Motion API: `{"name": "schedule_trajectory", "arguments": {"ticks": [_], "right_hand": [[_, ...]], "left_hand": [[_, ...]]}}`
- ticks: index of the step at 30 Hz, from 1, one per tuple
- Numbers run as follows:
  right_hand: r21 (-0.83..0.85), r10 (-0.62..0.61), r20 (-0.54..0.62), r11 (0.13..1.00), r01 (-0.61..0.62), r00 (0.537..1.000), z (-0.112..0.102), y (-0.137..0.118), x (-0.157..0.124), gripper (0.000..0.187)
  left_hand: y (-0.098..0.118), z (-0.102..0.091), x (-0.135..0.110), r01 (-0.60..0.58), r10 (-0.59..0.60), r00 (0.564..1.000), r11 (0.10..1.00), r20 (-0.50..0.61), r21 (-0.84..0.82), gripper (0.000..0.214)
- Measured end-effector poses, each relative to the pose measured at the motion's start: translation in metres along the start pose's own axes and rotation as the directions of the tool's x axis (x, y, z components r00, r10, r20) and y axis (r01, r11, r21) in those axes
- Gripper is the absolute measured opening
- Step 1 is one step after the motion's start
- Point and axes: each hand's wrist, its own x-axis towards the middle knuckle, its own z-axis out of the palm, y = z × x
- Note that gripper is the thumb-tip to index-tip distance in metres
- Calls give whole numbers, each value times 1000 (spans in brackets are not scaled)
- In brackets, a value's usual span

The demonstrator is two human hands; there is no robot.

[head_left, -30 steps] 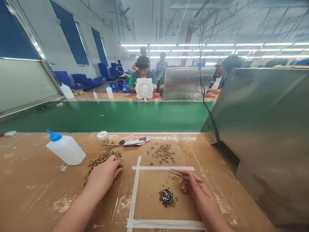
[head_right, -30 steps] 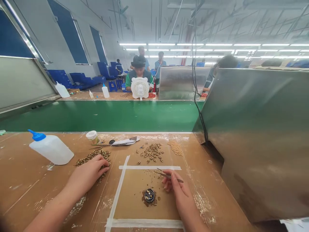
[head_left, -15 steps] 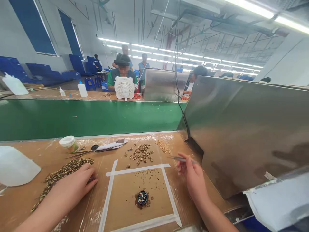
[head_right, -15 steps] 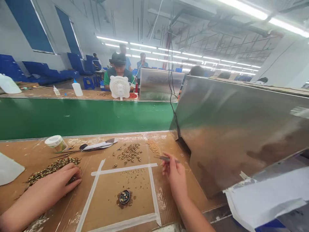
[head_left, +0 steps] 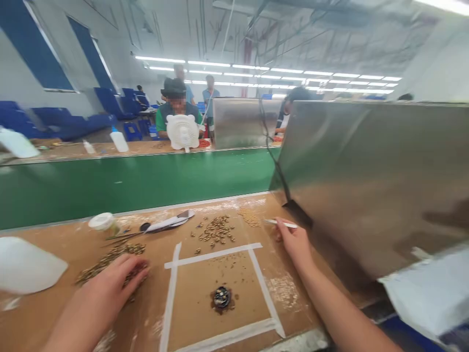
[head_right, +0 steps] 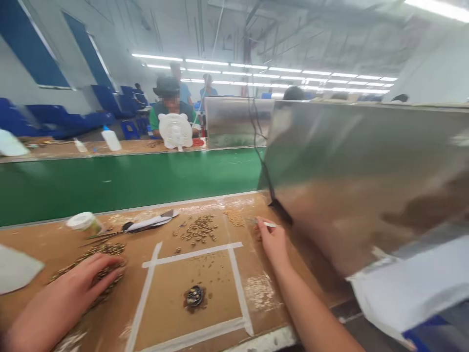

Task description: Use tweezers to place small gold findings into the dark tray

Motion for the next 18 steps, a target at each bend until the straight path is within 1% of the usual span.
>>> {"name": "schedule_trajectory", "arguments": {"ticks": [3,5,7,9,11,13,16,18], "right_hand": [[-33,5,3,999,-4,1000,0,5,0,68],[-28,23,9,999,-23,1000,0,7,1,65],[-32,36,18,999,-35,999,-1,7,1,63],[-63,23,24,998,-22,999,-3,5,1,60],[-108,-4,25,994,7,1000,-4,3,1,55],[-123,-33,12,992,34,999,-4,3,1,51],[-101,-62,-7,993,61,998,-3,6,3,52],[-102,-99,-6,990,98,995,-2,9,5,56]], "left_hand": [[-1,-23,-2,112,-115,993,992,40,60,42],[1,-28,-2,147,-155,984,985,89,92,41],[8,-25,-2,159,-176,973,980,152,117,39],[17,-19,-2,170,-197,962,974,189,149,37],[26,-13,-2,176,-213,956,967,203,184,37],[30,-9,-2,163,-202,958,968,206,192,38],[20,-3,-1,137,-162,967,981,195,137,37],[6,2,0,149,-157,978,986,139,69,34]]}}
